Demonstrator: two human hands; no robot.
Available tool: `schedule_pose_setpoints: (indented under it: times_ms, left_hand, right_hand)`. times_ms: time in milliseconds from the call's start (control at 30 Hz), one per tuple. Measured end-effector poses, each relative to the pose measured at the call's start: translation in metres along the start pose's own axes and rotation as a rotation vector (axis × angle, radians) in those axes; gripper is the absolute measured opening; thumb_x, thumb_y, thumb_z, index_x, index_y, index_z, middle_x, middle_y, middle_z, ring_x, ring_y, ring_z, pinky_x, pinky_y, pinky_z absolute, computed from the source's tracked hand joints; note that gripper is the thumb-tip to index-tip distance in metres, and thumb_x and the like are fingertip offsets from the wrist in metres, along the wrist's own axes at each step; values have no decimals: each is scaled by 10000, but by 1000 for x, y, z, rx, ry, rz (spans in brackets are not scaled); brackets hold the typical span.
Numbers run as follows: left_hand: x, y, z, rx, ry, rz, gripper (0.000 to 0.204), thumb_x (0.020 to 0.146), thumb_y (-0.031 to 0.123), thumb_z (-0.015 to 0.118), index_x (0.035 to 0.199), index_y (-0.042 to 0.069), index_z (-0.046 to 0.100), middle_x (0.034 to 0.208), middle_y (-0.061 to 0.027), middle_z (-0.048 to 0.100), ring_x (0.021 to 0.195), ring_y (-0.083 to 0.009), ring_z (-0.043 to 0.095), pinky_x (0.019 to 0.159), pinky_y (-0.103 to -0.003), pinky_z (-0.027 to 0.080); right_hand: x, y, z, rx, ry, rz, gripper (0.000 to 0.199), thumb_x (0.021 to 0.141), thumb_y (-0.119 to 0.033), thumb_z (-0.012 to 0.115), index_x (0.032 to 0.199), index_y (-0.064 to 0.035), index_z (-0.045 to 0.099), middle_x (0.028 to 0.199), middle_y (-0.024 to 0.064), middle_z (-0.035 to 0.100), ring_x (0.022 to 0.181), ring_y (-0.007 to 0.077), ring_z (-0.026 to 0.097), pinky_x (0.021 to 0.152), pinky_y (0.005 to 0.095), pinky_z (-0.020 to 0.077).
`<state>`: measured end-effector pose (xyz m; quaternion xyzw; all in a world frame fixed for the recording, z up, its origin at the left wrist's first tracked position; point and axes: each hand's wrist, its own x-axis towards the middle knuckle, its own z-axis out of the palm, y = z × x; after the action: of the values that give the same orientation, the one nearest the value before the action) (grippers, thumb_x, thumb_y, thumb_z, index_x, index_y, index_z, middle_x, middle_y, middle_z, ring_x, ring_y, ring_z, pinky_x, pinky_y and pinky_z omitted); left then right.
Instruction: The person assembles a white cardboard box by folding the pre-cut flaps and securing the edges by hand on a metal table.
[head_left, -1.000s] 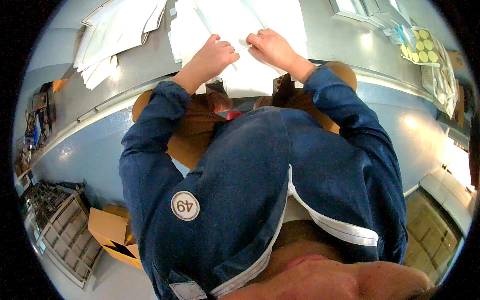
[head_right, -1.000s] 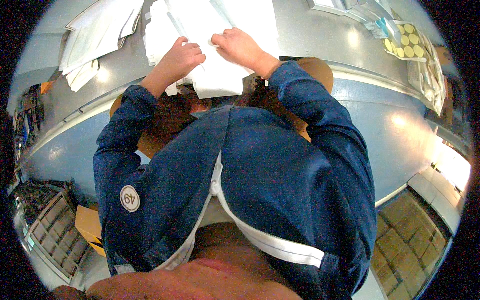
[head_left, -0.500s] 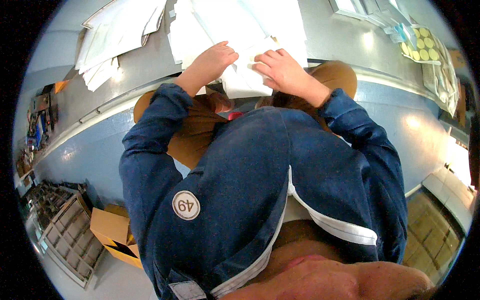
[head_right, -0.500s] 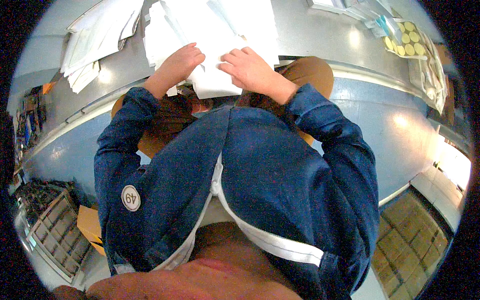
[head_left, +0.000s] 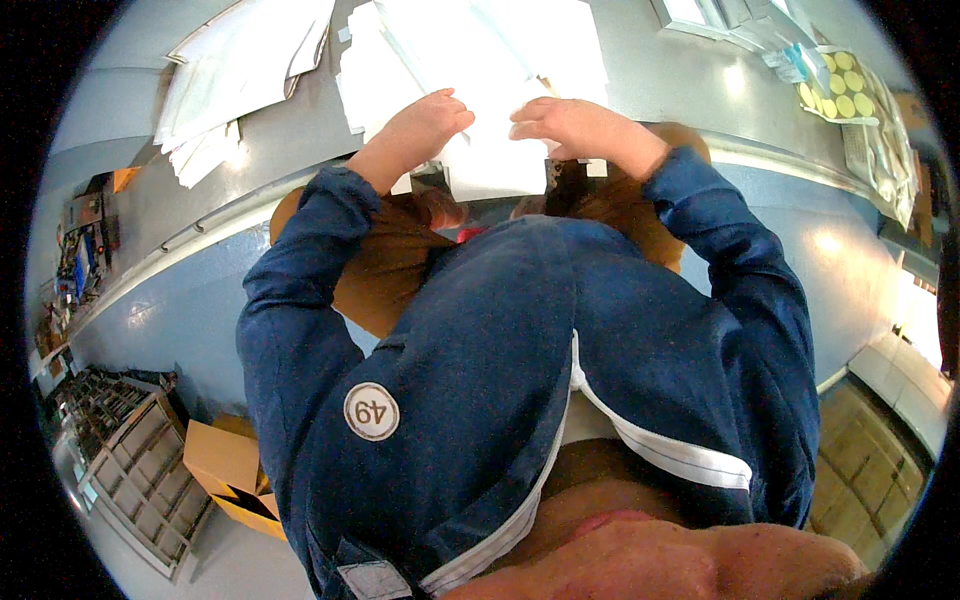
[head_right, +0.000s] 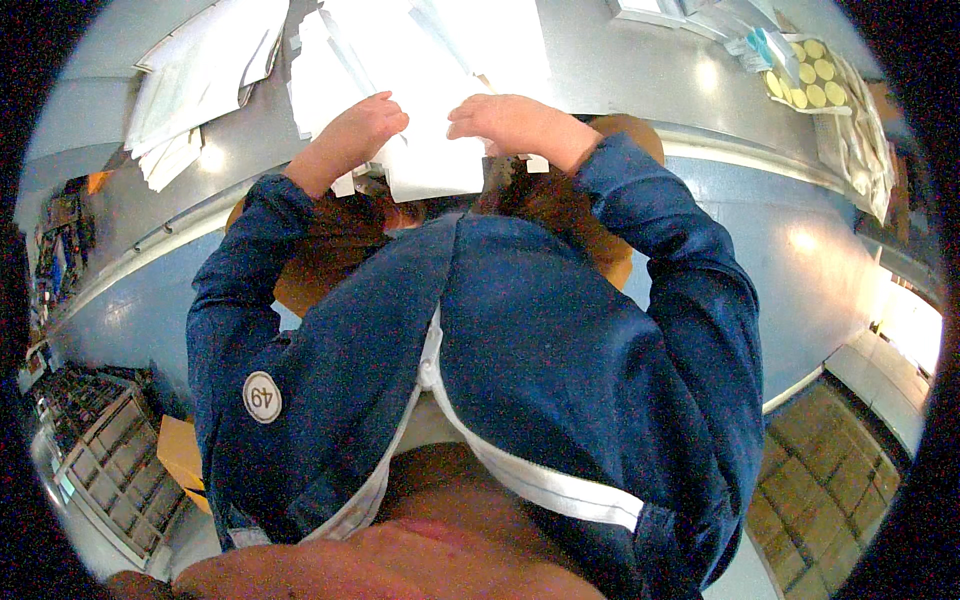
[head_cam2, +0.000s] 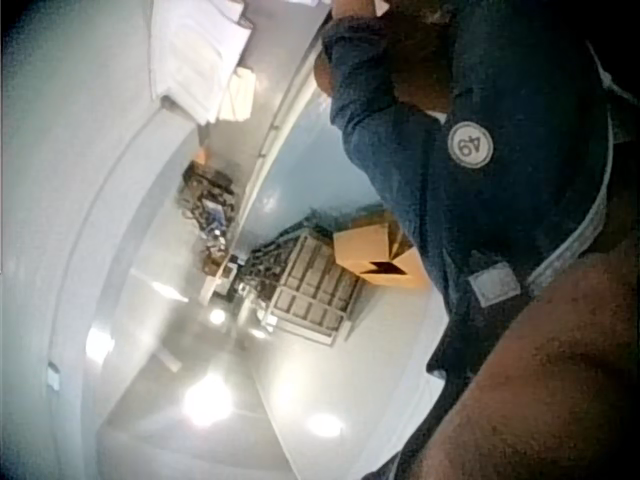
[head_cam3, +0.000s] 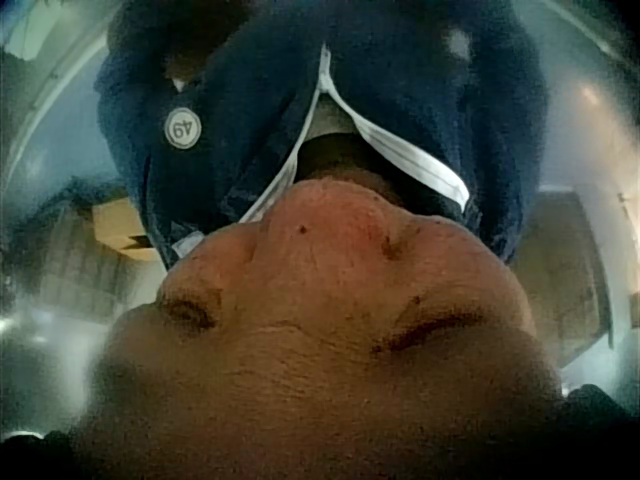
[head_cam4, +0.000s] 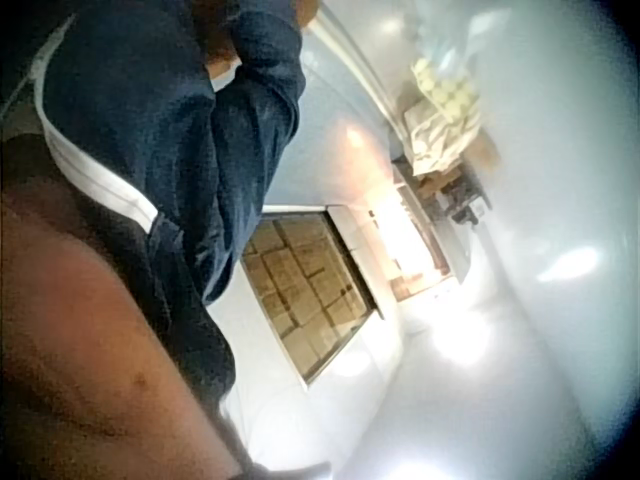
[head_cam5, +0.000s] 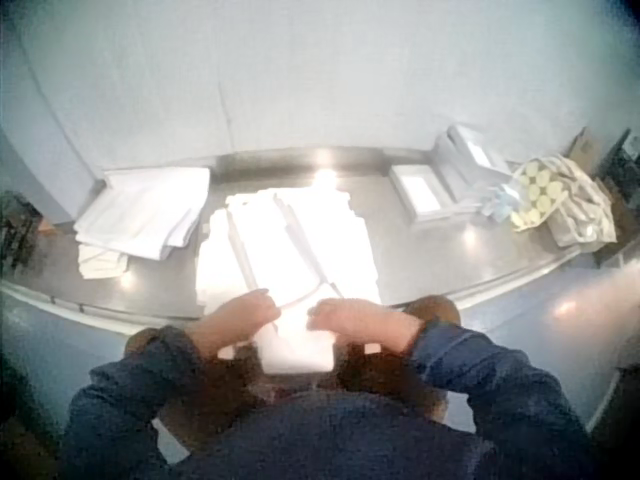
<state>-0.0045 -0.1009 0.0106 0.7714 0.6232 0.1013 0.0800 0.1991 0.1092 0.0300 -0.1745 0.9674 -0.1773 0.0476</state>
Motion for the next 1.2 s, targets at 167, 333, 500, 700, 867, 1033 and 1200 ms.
schedule_pose_setpoints:
  times_ms: [167, 333, 500, 700, 867, 1033, 1200]
  left_hand:
    - [3, 2, 0, 1, 16, 9, 53, 860, 4, 530, 871, 40, 567, 880, -125, 616, 986, -318, 642, 1173, -460, 398]
    - [3, -1, 0, 8, -32, 12, 56, 859, 1, 525, 876, 39, 563, 881, -125, 611, 985, -320, 644, 1174, -466, 397]
    - [2, 1, -1, -26, 14, 2, 62, 865, 1, 517, 889, 33, 565, 885, -134, 609, 979, -326, 642, 1178, -471, 393]
    - [0, 6, 3, -22, 12, -72, 260, 874, -11, 506, 1106, 26, 618, 957, -140, 647, 1022, -327, 645, 1189, -479, 377]
    - [1, 22, 3, -90, 80, -175, 481, 857, 3, 585, 1330, 84, 558, 962, -129, 695, 1040, -321, 653, 1161, -480, 379]
    - [-8, 25, -2, -203, 237, -275, 655, 821, 156, 757, 1420, 114, 495, 1198, -103, 697, 1210, -304, 606, 1202, -508, 253]
    - [-11, 20, 9, -174, 189, -405, 623, 819, 194, 786, 1365, 121, 496, 1254, -76, 665, 1288, -248, 548, 1164, -500, 224]
  right_hand:
    - [0, -4, 2, -139, 21, -65, 404, 799, -90, 714, 1197, -60, 655, 1236, 105, 676, 1170, 301, 632, 943, 405, 557]
    - [0, -15, 28, -353, 375, -133, 355, 860, -167, 588, 1196, -72, 652, 1160, 78, 679, 1091, 241, 656, 834, 370, 573]
    - [7, -15, 31, -377, 348, -126, 345, 857, -178, 595, 1182, -82, 657, 1091, 55, 681, 1034, 232, 666, 777, 369, 571]
    - [18, -12, 10, -251, 245, -72, 254, 881, -165, 585, 1113, -116, 676, 922, 31, 710, 900, 241, 703, 722, 384, 569]
    - [26, -17, -6, -258, 218, 35, 207, 914, -181, 581, 1086, -171, 697, 844, 53, 729, 799, 260, 730, 690, 412, 572]
    - [25, -14, -11, -189, 215, 110, 182, 930, -224, 596, 1073, -191, 703, 802, 80, 721, 763, 296, 729, 663, 446, 565]
    - [33, -25, -18, -172, 97, 174, 208, 972, -262, 606, 1131, -180, 711, 875, 92, 740, 814, 275, 735, 702, 408, 571]
